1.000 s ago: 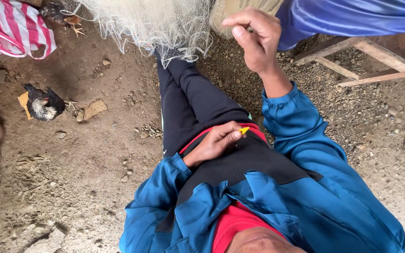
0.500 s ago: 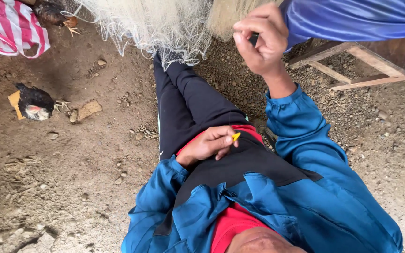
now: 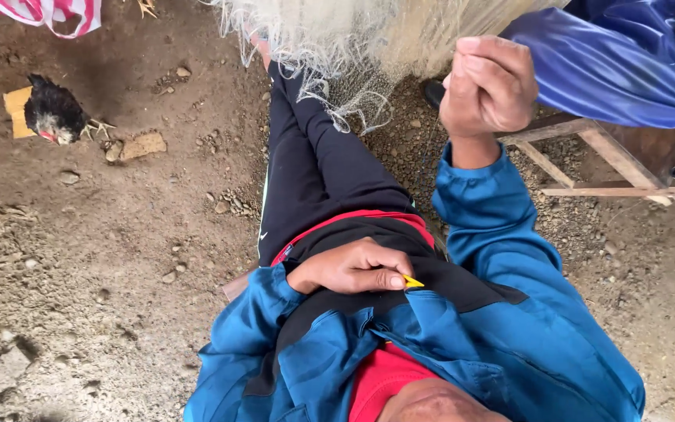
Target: Repairing a white fishing net using a yellow plastic shuttle to weave and tie knots.
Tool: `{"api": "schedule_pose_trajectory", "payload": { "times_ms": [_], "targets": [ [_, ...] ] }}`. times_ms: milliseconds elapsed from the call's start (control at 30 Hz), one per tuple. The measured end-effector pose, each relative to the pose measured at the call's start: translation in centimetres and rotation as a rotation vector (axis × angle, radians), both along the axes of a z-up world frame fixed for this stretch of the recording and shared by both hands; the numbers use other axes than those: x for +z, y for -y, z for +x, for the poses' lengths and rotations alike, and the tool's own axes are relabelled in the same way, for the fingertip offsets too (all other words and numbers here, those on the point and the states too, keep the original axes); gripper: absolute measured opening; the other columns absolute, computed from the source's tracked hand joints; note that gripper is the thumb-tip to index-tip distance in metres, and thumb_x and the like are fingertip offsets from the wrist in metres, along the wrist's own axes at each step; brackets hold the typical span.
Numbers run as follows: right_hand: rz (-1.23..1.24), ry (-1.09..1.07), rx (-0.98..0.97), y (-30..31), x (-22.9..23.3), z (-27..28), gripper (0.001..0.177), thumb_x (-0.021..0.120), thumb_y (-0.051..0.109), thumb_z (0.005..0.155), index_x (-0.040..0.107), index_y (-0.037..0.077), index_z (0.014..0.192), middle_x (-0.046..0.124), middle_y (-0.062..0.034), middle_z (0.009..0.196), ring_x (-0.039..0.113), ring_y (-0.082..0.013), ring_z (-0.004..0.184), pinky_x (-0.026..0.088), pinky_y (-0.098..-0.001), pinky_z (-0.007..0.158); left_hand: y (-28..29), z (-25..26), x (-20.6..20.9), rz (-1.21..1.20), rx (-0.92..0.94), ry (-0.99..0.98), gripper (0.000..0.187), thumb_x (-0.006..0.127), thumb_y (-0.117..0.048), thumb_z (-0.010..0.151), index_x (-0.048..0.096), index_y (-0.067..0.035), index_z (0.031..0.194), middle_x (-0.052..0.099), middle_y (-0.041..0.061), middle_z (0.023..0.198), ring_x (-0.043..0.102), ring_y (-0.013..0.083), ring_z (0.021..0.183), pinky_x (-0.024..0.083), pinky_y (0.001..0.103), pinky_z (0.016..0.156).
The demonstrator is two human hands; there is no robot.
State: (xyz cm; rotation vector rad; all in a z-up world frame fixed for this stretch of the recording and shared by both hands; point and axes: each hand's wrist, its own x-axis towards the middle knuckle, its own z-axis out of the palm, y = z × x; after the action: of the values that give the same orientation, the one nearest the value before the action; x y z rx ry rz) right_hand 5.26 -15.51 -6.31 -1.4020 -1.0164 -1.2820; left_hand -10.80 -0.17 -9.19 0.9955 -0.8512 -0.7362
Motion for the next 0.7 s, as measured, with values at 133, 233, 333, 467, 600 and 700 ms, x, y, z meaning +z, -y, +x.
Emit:
{"api": "schedule_pose_trajectory", "payload": {
  "times_ms": [133, 233, 333, 467, 600, 700],
  "targets": [
    [-0.122, -0.022, 0.014, 0.1, 1.5, -0.6, 0.011, 0.059, -0.011, 0.07, 0.054, -0.001, 0.072, 0.058, -0.015, 0.078, 0.048, -0.0154, 0.053, 0.042, -0.0254, 0.044, 0.0, -0.1, 0.2, -0.009, 0.003, 0.009, 0.014, 0.045, -0.014, 0.085, 0.052, -0.002, 0.087, 0.053, 0.0, 0.073, 0.041, 0.0085, 0.06, 0.035, 0.02, 0.056],
    [-0.265, -0.077, 0.176, 1.0, 0.4, 0.4, 0.019, 0.06, -0.017, 0.068, 0.058, -0.002, 0.079, 0.059, -0.0177, 0.083, 0.046, -0.0123, 0.049, 0.038, -0.0234, 0.041, -0.2, -0.2, 0.2, 0.004, -0.002, 0.008, 0.014, 0.045, -0.014, 0.085, 0.052, -0.002, 0.087, 0.052, 0.0, 0.072, 0.04, 0.0085, 0.058, 0.033, 0.02, 0.055],
    [-0.328, -0.084, 0.251, 2.3, -0.1, 1.8, 0.016, 0.058, -0.019, 0.072, 0.055, -0.004, 0.077, 0.058, -0.0192, 0.08, 0.029, -0.0092, 0.039, 0.028, -0.0232, 0.031, -0.6, -0.3, 0.3, 0.034, 0.011, 0.035, 0.014, 0.046, -0.014, 0.085, 0.053, -0.003, 0.088, 0.055, 0.001, 0.076, 0.043, 0.0087, 0.06, 0.035, 0.02, 0.055],
    [-0.621, -0.143, -0.038, 4.5, 2.0, 1.8, 0.019, 0.06, -0.019, 0.074, 0.059, -0.007, 0.088, 0.055, -0.0138, 0.073, 0.032, -0.015, 0.047, 0.026, -0.0279, 0.039, -1.1, 0.0, 0.8, 0.015, 0.02, 0.08, 0.012, 0.047, -0.011, 0.084, 0.054, -0.002, 0.088, 0.058, 0.003, 0.077, 0.047, 0.0106, 0.058, 0.036, 0.021, 0.053],
    [-0.779, -0.19, -0.174, 5.6, 3.2, 1.1, 0.025, 0.058, -0.021, 0.073, 0.064, -0.009, 0.094, 0.052, -0.0113, 0.068, 0.03, -0.016, 0.044, 0.025, -0.0294, 0.041, -1.8, 0.5, 1.8, -0.058, 0.059, 0.104, 0.008, 0.048, -0.006, 0.082, 0.054, -0.001, 0.084, 0.059, 0.006, 0.079, 0.049, 0.0129, 0.055, 0.038, 0.022, 0.052],
    [-0.815, -0.081, -0.303, 6.3, 3.2, 0.9, 0.022, 0.067, -0.013, 0.075, 0.062, -0.005, 0.095, 0.051, -0.0088, 0.076, 0.03, -0.0162, 0.05, 0.027, -0.0289, 0.045, -3.0, 0.7, 2.8, -0.097, 0.105, 0.189, 0.01, 0.049, -0.007, 0.081, 0.054, 0.001, 0.081, 0.058, 0.008, 0.074, 0.05, 0.0162, 0.051, 0.039, 0.023, 0.051]
  ]
}}
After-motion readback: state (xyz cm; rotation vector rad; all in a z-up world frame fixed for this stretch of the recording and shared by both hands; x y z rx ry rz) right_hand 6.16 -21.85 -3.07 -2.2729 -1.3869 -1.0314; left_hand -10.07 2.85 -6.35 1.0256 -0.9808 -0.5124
